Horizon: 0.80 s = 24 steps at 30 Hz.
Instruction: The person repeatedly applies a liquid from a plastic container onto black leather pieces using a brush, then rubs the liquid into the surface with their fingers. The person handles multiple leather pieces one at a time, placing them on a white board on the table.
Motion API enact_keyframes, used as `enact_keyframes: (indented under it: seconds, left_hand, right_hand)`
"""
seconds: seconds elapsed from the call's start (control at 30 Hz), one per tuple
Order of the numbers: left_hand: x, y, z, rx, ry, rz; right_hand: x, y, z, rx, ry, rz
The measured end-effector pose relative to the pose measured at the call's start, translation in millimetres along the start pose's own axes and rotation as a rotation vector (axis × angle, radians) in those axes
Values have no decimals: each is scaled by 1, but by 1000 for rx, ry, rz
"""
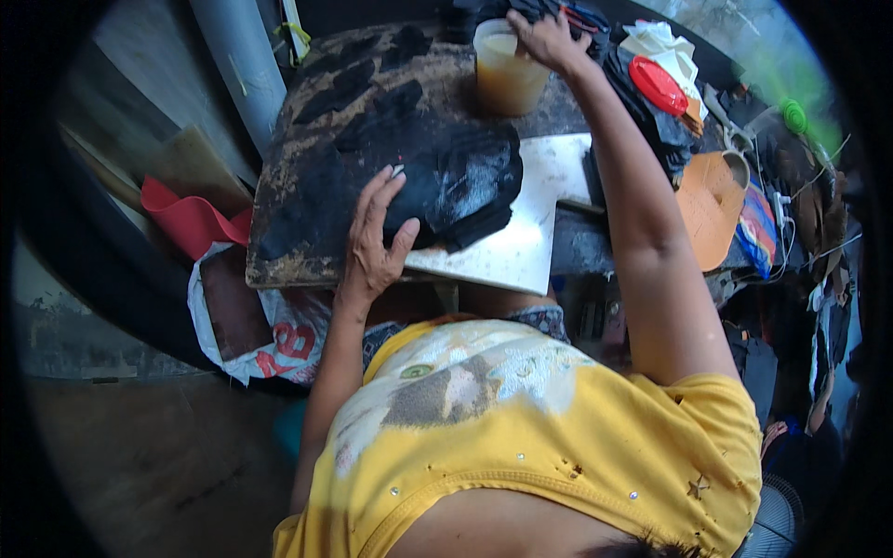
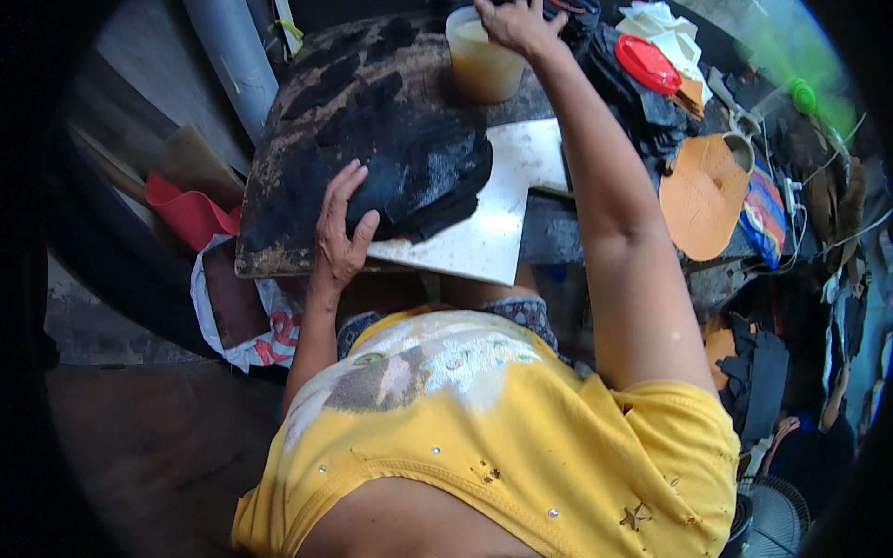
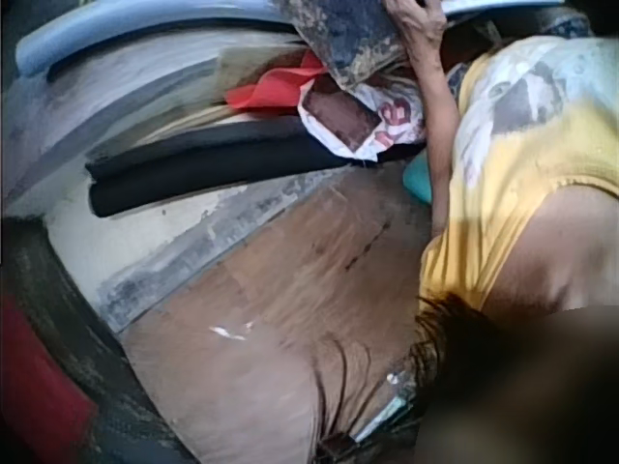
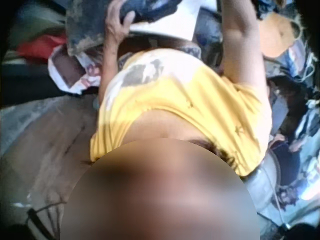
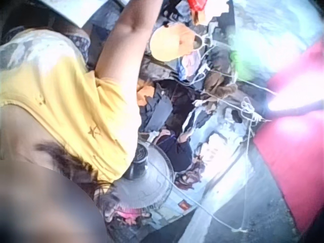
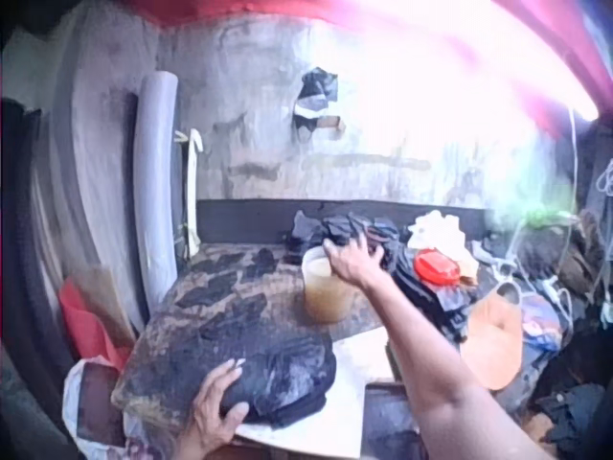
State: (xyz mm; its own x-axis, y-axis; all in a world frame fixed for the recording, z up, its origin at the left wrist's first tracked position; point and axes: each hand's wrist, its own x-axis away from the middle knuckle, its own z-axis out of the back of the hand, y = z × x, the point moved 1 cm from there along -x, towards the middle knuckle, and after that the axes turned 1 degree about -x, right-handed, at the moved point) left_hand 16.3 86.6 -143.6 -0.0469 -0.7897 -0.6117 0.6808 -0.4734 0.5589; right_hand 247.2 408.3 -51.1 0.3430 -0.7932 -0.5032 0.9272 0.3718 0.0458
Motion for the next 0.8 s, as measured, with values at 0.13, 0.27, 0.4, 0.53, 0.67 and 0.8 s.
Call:
enact_keyframes:
  seconds: [0.13,0.27,0.4,0.53,0.67,0.8]
  left_hand:
    - [2,1,2,19,17,2]
    - [1,2,2,10,14,7]
    - [1,2,0,5,19,17]
    - [0,1,-1,8,7,17]
    - [1,1,-1,10,1,27]
    - [1,1,0,15,2,31]
  right_hand:
    - [29,2,31,-92,33,-28]
    - [123,-24,43,-160,183,136]
    - [198,-45,46,-642,-254,233]
    - [230,-62,47,-515,-182,118]
    - [225,-59,46,-308,-50,257]
    - [213,-57,47,-386,-192,255]
